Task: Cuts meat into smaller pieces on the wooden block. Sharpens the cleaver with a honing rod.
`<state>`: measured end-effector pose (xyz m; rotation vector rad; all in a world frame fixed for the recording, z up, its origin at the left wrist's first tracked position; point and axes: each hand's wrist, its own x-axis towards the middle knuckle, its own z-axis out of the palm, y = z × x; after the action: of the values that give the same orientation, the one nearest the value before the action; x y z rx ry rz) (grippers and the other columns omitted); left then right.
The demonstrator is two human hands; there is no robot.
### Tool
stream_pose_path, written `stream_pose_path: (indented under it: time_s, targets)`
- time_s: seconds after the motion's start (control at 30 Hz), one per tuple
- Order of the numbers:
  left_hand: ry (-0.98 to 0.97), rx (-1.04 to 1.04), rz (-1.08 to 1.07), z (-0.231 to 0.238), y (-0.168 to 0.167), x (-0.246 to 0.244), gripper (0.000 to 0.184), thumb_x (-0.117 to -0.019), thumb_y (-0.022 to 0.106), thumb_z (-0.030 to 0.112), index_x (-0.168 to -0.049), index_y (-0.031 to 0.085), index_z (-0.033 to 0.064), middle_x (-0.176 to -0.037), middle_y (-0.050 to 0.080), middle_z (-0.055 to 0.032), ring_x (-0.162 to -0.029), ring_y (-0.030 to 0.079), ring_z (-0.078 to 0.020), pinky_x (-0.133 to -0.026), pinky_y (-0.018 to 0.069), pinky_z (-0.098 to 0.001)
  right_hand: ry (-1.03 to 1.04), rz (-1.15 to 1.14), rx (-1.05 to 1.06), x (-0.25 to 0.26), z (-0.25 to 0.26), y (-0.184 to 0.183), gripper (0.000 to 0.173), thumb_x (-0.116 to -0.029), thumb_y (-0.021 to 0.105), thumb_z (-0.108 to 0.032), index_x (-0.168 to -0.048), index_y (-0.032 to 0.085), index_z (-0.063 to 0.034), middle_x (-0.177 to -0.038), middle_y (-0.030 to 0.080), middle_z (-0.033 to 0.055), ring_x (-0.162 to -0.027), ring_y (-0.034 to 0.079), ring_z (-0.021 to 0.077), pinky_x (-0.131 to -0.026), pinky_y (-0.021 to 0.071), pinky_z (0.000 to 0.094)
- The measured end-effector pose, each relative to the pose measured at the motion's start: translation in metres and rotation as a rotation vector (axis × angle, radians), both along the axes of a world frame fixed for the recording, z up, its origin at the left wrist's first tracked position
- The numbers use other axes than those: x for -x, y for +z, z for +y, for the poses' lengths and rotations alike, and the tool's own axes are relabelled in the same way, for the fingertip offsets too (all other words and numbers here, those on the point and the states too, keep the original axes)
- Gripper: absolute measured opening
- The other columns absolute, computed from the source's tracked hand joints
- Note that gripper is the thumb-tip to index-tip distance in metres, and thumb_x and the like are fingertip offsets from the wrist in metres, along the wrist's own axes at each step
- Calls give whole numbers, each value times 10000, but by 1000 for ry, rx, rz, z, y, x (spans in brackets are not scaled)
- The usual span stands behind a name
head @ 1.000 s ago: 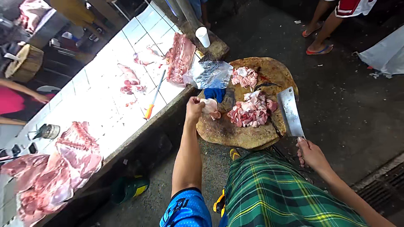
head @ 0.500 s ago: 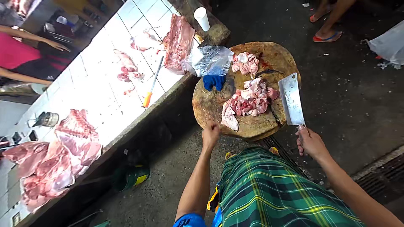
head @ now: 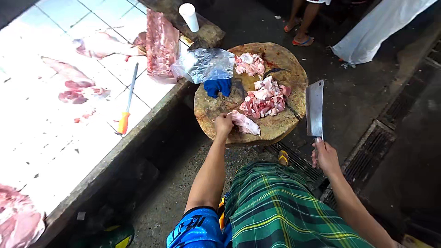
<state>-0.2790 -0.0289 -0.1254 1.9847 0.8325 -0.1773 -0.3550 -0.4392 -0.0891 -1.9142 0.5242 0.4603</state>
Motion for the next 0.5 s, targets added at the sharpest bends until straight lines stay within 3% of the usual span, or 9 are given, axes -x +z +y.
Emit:
stream_pose_path:
  time_s: [0.07,0.17,0.27,0.5]
  targets:
    - [87,100,-85,8,-1,13,309,-1047,549,278,-1171,671,23,-963,721,-141,-764,701,-230,-727,596,-445,1,5,22,41,4,5,560,-1115,328,-494,-1274,594,-28,-730,606,50,-474,562,166,-453,552,364]
    - [212,344,-297,12,3,22,234,-1045,541,207,-1107,644,6,-883,705,-93,-731,671,-167,-686,579,-368,37,26,45,85,8,10,527,-1107,369,-489,-1228,612,-38,-716,607,50,-487,567,165,-465,549,364]
    - [285,630,-454,5,29,23,218,-1070,411,154,-1109,560,-1,-963,713,-127,-838,722,-235,-773,625,-430,140,46,31,103,7,10,488,-1087,428,-492,-1169,642,-61,-709,615,37,-504,568,156,-485,536,346]
    - [168,731,-535,-45,128,19,323,-1092,309,160,-1080,587,-4,-968,748,-154,-867,751,-273,-824,626,-473,509,175,87,36,20,12,579,-1032,450,-642,-1171,660,-121,-776,643,50,-547,592,173,-540,546,379]
